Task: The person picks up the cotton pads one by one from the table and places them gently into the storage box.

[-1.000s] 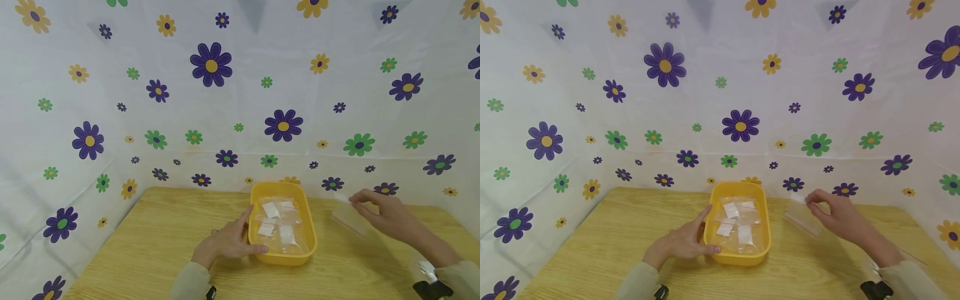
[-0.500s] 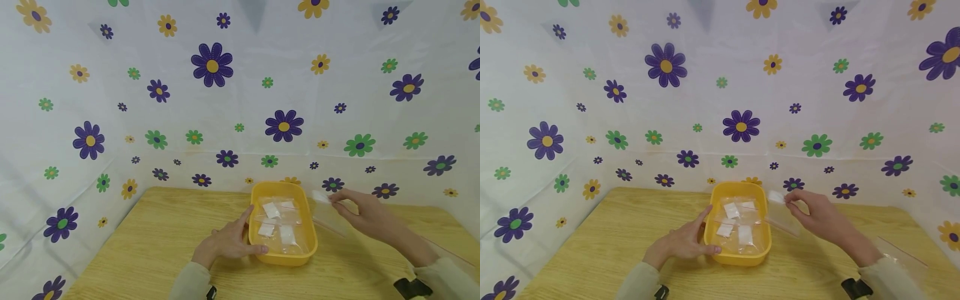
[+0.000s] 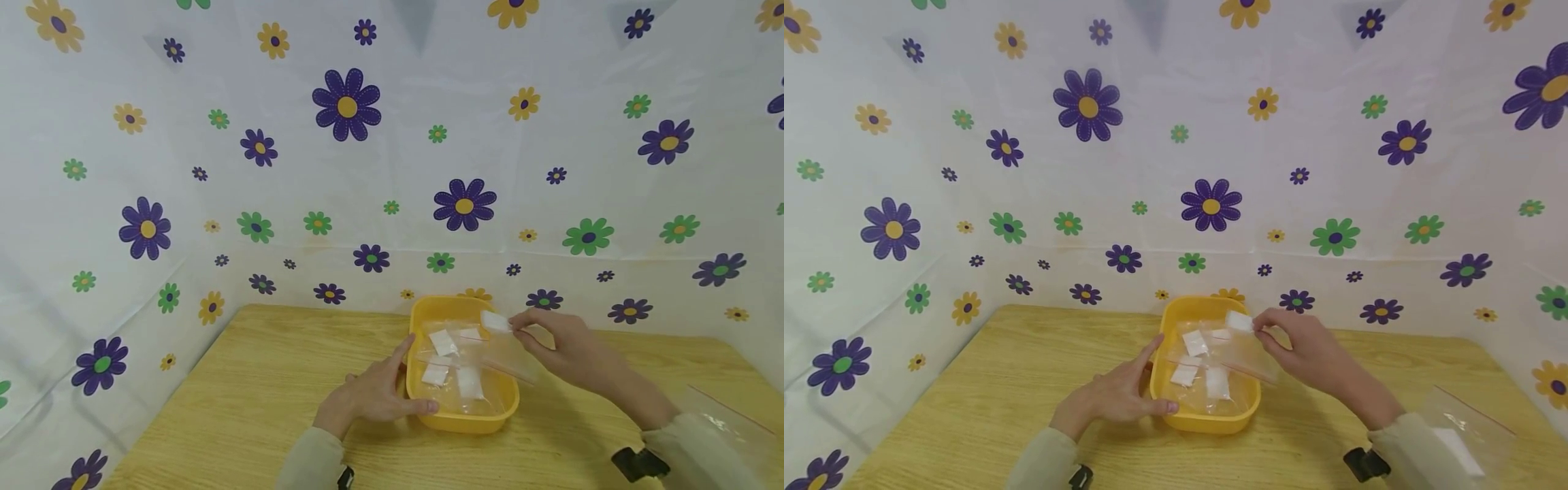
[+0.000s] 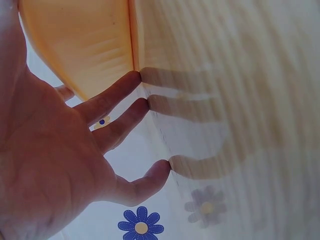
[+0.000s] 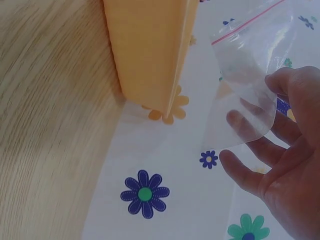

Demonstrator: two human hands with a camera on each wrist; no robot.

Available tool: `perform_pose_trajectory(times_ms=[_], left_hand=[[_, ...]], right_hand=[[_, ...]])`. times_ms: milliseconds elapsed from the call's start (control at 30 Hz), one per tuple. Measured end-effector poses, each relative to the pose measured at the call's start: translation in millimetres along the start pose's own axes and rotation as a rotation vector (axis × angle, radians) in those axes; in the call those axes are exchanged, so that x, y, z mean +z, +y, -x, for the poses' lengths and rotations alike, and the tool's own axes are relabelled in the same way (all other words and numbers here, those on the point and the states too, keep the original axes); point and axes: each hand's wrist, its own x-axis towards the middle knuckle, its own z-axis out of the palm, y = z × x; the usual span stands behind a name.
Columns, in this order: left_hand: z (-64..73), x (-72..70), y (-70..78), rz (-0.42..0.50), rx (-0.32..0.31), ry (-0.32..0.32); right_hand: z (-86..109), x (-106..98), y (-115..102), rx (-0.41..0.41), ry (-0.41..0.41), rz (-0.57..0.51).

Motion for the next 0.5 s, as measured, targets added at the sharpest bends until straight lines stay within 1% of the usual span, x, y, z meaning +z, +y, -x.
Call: perform_pose_trajectory(times_ms=[333,500], left_hand=[[-3.0,0.3,-1.3,0.015,0.000,-0.018],[-2.3,-0.1,-0.8,-0.006,-0.022,-0.008]], right_hand=[[-10.6,15.2,-10.3,-0.015,-0.025,-0.024],[-14.7,23.2,-13.9,-0.041,-0.023,-0.035]])
